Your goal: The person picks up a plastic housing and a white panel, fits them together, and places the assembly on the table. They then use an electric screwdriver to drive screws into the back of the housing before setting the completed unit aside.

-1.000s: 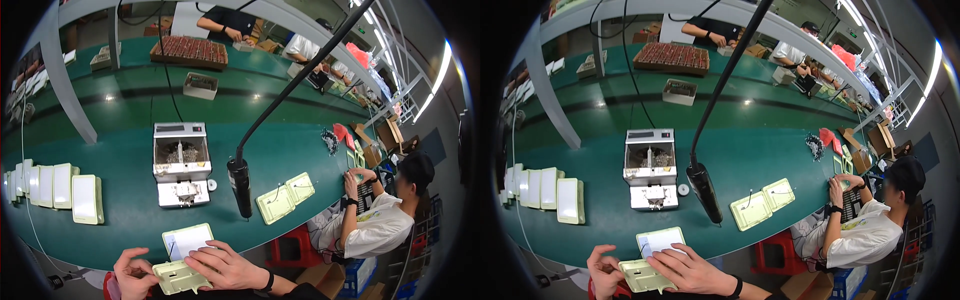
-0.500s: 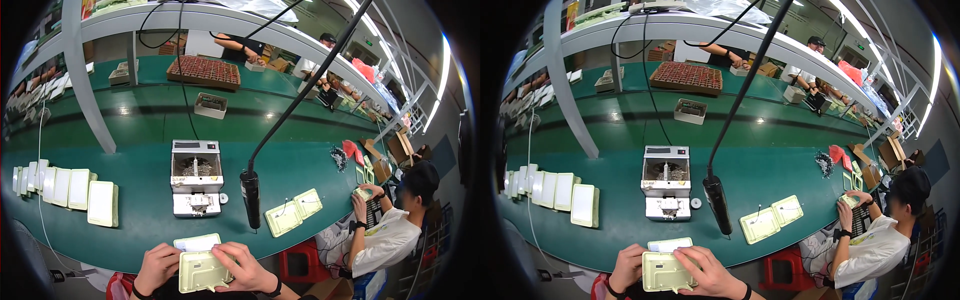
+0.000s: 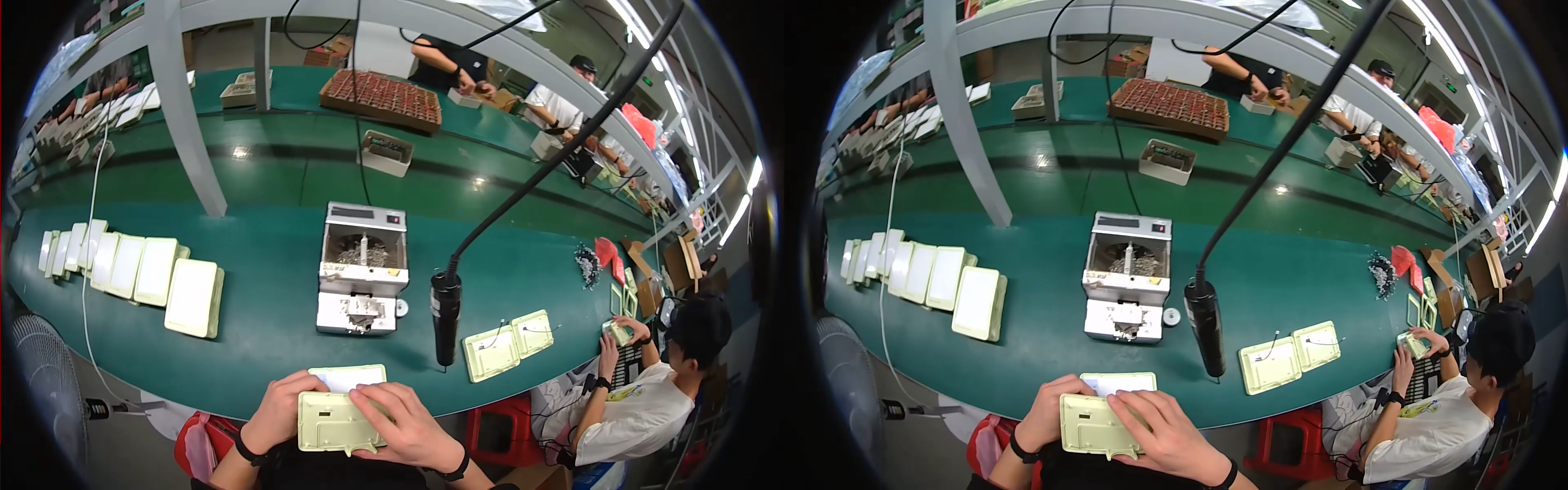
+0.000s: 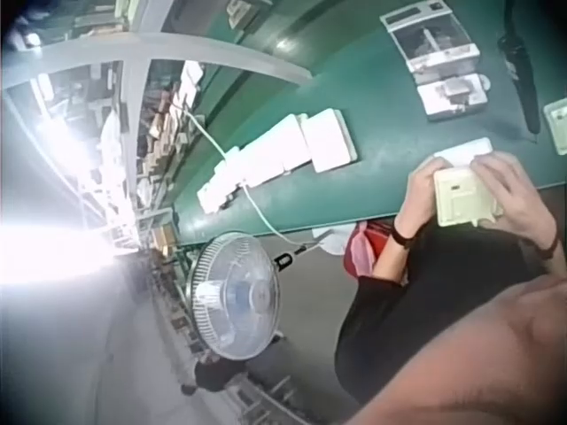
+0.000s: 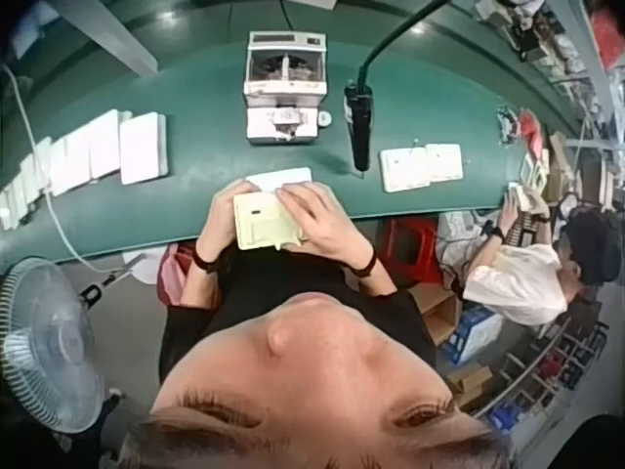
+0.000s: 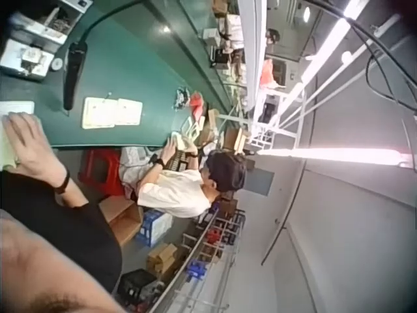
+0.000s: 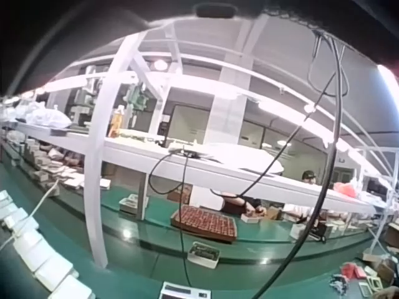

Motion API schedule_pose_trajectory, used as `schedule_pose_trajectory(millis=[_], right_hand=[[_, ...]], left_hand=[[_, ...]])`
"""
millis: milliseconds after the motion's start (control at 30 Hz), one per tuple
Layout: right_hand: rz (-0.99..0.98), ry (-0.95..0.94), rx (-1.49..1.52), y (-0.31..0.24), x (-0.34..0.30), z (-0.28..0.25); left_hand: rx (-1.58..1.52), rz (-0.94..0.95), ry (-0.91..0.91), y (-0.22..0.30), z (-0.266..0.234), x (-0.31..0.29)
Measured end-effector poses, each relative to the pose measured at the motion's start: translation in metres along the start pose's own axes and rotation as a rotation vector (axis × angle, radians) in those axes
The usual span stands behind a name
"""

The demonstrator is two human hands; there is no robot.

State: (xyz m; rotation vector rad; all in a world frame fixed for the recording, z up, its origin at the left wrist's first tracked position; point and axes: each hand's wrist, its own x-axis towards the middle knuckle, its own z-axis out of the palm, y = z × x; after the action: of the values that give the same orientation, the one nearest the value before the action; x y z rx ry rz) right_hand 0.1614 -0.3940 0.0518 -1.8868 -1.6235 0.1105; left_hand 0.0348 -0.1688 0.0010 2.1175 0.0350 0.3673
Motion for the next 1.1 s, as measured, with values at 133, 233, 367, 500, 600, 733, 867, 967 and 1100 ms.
schedule_pose_trajectory(millis=[133,233,367,500,600,733,867,967,1100], right_hand=[[0.034,-0.064,-0.021,0.007,0.004,0.002],[0.086,-0.076,-0.041,0.006,0.005,-0.002],[0.123,-0.065,-0.028,0.011,0.009,0.008],[0.122,-0.07,-0.019,0.011,0.009,0.01],[0.13,-0.074,-0.043,0.009,0.006,0.005],[0.153,-0.086,-0.051,0.011,0.007,0.003],[0.139,-0.072,0.01,0.009,0.012,0.007],[0.143,-0.069,0.022,0.01,0.01,0.001],[0.122,-0.098,0.058,0.012,0.01,-0.003]], left_hand=[[-0.023,0.086,0.029,-0.017,0.007,0.0],[-0.082,0.146,0.037,-0.021,0.009,0.007],[-0.174,0.046,0.046,-0.029,0.011,0.005],[-0.21,0.085,0.109,-0.029,0.01,0.001],[-0.179,0.116,0.029,-0.028,0.009,0.007],[-0.168,0.08,0.033,-0.032,0.013,-0.005],[-0.181,0.114,0.073,-0.029,0.013,-0.008],[-0.188,0.119,0.085,-0.033,0.015,-0.009],[-0.185,0.032,-0.024,-0.04,0.013,-0.008]])
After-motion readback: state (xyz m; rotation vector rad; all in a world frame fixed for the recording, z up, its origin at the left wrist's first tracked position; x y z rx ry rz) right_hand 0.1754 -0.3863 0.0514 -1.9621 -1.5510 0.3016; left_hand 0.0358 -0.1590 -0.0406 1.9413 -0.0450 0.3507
